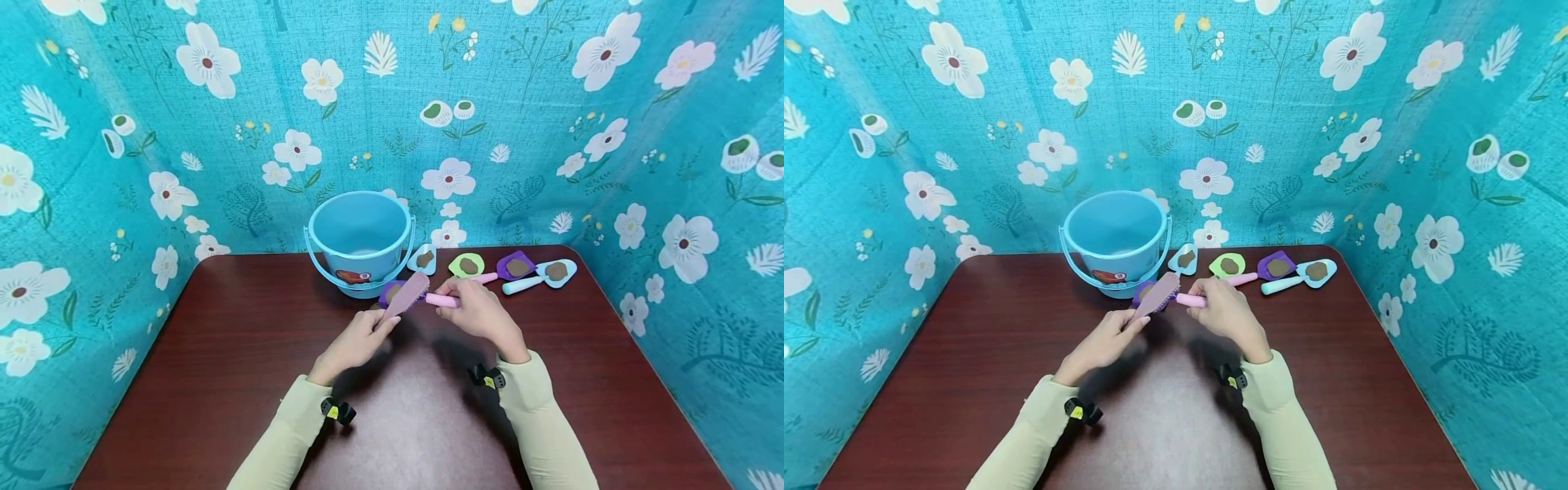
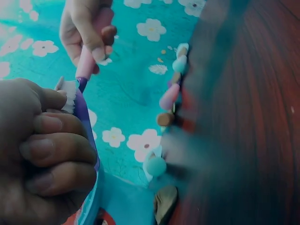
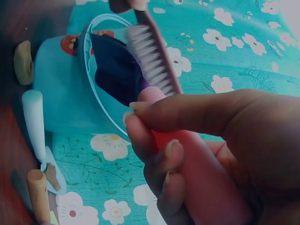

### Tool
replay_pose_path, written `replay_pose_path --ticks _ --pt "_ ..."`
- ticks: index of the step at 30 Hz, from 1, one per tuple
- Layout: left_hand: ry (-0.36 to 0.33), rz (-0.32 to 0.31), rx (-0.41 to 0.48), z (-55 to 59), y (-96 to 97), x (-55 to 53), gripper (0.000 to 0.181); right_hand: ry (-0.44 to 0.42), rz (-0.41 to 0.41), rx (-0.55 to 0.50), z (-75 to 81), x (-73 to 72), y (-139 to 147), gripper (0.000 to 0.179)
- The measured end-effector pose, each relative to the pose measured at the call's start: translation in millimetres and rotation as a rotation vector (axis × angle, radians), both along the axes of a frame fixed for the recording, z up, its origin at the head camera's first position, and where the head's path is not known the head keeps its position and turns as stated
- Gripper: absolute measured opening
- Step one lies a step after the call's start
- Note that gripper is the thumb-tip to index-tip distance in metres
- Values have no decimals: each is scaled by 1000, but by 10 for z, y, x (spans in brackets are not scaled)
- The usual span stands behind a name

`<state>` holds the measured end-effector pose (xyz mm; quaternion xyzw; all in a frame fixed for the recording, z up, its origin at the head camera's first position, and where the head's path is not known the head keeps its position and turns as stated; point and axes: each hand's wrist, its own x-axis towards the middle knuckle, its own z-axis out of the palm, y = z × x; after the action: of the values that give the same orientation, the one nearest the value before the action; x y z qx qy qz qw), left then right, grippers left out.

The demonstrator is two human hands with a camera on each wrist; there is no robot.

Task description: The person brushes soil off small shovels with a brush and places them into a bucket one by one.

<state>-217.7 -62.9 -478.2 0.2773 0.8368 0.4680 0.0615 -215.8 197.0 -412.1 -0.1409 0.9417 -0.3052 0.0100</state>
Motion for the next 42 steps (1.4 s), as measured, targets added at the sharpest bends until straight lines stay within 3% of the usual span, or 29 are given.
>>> replay_pose_path --ticks 10,19,30,36,42 --pt "-21 64 -105 -32 -119 -100 34 2 -22 -15 4 2 58 20" --pt "-16 60 -129 -4 -187 -112 32 -2 1 -62 -10 -7 110 18" --pt "27 88 -201 36 -339 -159 34 21 23 -48 -18 -26 138 17" --pt "51 105 -156 86 -364 -141 32 23 10 -33 -29 -38 135 18" --pt "43 38 10 106 -185 -45 33 3 -11 -25 -33 -28 90 19"
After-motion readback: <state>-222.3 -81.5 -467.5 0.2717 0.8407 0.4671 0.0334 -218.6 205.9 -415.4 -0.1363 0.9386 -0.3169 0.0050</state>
